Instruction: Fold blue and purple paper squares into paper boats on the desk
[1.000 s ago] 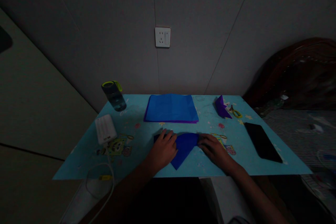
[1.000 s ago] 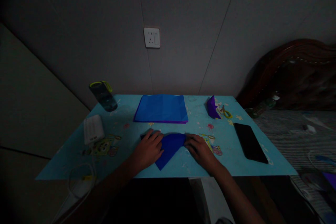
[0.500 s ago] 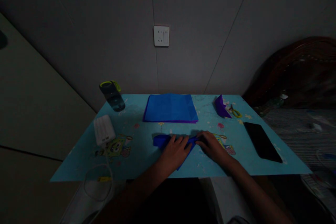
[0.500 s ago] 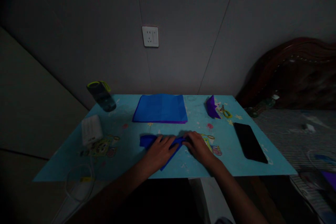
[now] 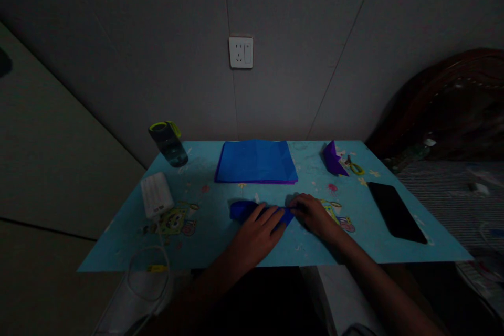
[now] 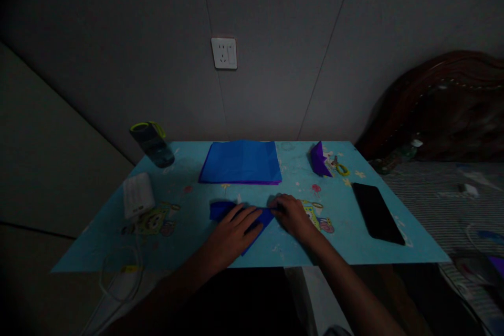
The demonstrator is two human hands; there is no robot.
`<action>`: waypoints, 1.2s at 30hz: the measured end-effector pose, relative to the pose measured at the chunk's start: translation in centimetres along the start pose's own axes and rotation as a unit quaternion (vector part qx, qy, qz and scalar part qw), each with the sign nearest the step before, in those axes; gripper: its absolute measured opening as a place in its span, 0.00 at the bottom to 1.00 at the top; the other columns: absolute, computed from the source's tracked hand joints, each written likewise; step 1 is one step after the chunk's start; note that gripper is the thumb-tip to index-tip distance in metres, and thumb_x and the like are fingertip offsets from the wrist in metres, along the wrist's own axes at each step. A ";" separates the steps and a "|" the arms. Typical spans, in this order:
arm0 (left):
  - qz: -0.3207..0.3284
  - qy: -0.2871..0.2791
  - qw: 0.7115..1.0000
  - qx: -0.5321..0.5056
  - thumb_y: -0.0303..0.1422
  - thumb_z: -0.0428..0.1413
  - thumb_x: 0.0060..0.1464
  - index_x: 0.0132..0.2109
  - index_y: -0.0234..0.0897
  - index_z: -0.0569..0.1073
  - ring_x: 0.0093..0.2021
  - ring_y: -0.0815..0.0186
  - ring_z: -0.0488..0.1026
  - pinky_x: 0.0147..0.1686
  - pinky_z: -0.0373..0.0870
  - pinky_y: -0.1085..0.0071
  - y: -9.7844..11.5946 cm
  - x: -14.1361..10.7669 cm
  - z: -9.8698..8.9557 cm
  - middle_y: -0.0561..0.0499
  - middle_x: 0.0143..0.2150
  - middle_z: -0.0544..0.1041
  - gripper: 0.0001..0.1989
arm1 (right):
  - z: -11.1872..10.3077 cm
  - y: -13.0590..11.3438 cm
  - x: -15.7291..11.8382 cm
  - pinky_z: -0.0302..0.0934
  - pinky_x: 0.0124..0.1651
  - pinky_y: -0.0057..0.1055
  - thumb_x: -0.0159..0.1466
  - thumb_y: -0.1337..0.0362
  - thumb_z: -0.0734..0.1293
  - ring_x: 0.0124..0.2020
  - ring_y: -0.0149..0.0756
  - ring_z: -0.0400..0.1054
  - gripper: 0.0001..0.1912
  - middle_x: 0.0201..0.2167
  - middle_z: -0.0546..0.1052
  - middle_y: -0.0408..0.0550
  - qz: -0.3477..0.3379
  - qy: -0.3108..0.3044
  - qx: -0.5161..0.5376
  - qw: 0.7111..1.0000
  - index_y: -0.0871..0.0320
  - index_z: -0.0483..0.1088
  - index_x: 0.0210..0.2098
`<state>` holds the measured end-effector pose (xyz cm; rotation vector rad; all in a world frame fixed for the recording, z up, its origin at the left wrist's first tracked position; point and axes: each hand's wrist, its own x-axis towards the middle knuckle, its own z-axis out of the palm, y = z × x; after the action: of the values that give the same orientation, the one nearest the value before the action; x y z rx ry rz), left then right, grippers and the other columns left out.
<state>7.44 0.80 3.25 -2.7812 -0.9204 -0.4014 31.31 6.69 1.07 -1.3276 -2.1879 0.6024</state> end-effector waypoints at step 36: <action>-0.192 0.006 0.964 -0.182 0.27 0.47 0.65 0.43 0.37 0.71 0.58 0.63 0.68 0.60 0.66 0.60 -8.5 -7.4 2.6 0.45 0.57 0.70 0.08 | -0.5 0.0 0.0 0.64 0.39 0.35 0.62 0.67 0.68 0.35 0.39 0.71 0.04 0.31 0.76 0.48 -0.031 0.002 0.055 0.998 0.56 0.73 0.31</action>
<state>-2.91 4.10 -0.72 -2.8982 -1.5307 -0.7070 31.59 6.76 1.44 -1.1995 -2.1513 0.6853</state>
